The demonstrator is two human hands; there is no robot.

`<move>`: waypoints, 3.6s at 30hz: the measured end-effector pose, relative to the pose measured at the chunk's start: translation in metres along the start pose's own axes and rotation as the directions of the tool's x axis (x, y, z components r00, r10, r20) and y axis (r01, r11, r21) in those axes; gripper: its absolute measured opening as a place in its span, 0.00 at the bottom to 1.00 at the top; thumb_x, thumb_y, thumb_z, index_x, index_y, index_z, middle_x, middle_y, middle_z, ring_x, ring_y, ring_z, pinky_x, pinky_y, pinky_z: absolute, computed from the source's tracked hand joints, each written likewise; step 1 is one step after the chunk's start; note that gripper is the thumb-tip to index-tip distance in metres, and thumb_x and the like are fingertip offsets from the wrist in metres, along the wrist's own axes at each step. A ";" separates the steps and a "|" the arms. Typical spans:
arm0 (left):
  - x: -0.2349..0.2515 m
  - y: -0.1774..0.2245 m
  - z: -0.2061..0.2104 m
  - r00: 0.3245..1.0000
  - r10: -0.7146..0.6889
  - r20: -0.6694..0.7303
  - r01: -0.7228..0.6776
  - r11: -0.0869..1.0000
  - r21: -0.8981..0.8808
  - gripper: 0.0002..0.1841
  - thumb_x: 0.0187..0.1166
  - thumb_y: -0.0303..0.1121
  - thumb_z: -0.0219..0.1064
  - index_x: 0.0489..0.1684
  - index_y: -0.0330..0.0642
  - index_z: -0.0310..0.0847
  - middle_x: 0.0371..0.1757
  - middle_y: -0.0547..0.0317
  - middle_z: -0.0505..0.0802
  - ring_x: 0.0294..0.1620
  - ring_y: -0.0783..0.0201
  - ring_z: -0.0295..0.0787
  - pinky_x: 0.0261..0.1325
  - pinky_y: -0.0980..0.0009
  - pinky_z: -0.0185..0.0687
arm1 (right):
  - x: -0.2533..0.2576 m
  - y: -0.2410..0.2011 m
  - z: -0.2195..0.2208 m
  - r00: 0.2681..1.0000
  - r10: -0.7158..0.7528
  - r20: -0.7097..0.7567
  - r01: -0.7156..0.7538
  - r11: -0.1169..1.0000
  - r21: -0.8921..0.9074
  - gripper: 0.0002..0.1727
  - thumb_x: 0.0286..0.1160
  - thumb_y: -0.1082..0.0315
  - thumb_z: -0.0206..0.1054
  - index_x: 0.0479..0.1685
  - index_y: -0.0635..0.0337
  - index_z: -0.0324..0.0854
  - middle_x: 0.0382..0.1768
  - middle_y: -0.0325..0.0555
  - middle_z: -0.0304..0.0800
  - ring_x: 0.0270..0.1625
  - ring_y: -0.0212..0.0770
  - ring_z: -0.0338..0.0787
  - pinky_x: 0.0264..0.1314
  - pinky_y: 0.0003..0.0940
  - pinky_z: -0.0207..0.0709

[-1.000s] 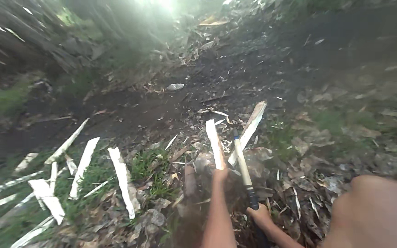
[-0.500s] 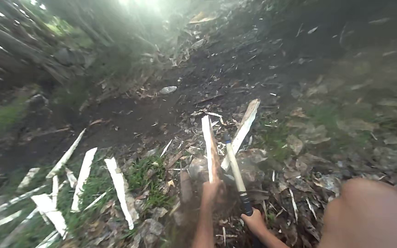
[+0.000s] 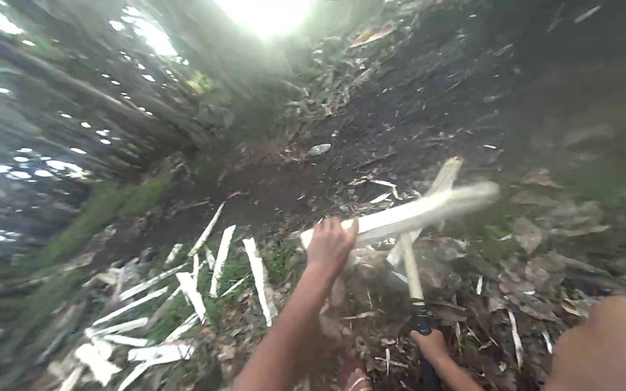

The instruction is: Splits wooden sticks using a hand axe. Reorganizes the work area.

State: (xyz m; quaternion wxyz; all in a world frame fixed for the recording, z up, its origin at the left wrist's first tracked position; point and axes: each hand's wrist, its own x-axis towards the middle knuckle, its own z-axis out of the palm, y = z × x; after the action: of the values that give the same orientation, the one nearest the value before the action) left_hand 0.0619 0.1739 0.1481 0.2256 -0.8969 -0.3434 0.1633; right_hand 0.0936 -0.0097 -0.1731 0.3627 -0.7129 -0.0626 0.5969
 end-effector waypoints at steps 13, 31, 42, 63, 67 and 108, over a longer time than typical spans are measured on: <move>0.068 0.122 -0.101 0.736 0.621 -0.268 -0.493 0.764 0.415 0.17 0.86 0.19 0.50 0.60 0.27 0.84 0.58 0.40 0.92 0.61 0.48 0.90 0.64 0.58 0.81 | 0.007 0.010 -0.004 0.999 -0.044 0.003 0.044 0.999 0.017 0.23 0.71 0.64 0.75 0.57 0.75 0.81 0.41 0.63 0.89 0.40 0.53 0.91 0.50 0.56 0.84; -0.270 -0.283 0.069 0.247 -0.969 -0.002 0.925 0.237 -0.297 0.38 0.79 0.42 0.71 0.83 0.24 0.63 0.78 0.13 0.69 0.73 0.15 0.72 0.69 0.22 0.68 | 0.004 0.016 -0.001 0.996 -0.090 -0.018 0.089 0.995 -0.053 0.23 0.75 0.61 0.73 0.56 0.74 0.81 0.40 0.60 0.90 0.40 0.50 0.90 0.50 0.53 0.84; -0.102 -0.100 0.093 0.937 -0.172 0.305 0.327 0.742 -0.585 0.29 0.82 0.53 0.66 0.77 0.46 0.79 0.75 0.46 0.85 0.80 0.42 0.75 0.78 0.36 0.69 | -0.003 0.012 -0.011 0.995 -0.083 -0.056 0.080 0.995 -0.053 0.20 0.75 0.64 0.71 0.55 0.73 0.80 0.34 0.54 0.89 0.32 0.45 0.89 0.40 0.47 0.86; -0.110 -0.040 0.077 0.785 -0.008 0.620 0.314 0.867 -0.386 0.29 0.85 0.50 0.63 0.78 0.40 0.74 0.68 0.33 0.87 0.72 0.33 0.82 0.70 0.31 0.73 | -0.079 -0.066 -0.056 0.969 -0.247 -0.029 0.248 0.952 0.181 0.06 0.73 0.71 0.65 0.40 0.68 0.78 0.21 0.47 0.86 0.19 0.40 0.86 0.24 0.38 0.85; -0.096 -0.032 0.086 0.797 0.048 0.603 0.261 0.872 -0.415 0.29 0.85 0.52 0.64 0.78 0.41 0.76 0.67 0.34 0.88 0.71 0.34 0.83 0.71 0.31 0.73 | -0.118 -0.097 -0.081 0.938 -0.342 -0.062 0.346 0.903 0.255 0.09 0.73 0.71 0.66 0.45 0.68 0.78 0.23 0.46 0.87 0.21 0.40 0.87 0.26 0.37 0.86; 0.066 0.217 0.190 0.914 -0.207 0.350 0.346 0.847 -0.403 0.29 0.81 0.27 0.63 0.84 0.31 0.67 0.75 0.29 0.80 0.75 0.35 0.79 0.74 0.42 0.72 | -0.099 -0.065 -0.093 0.968 0.225 -0.115 -0.010 0.491 0.871 0.06 0.84 0.70 0.58 0.43 0.65 0.72 0.22 0.50 0.84 0.22 0.44 0.89 0.27 0.41 0.89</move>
State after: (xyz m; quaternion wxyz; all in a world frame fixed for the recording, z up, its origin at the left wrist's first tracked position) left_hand 0.1411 0.1319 -0.1339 -0.0236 -0.8304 -0.5286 0.1742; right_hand 0.1719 -0.0552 -0.0531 0.6328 -0.4978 0.3327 0.4910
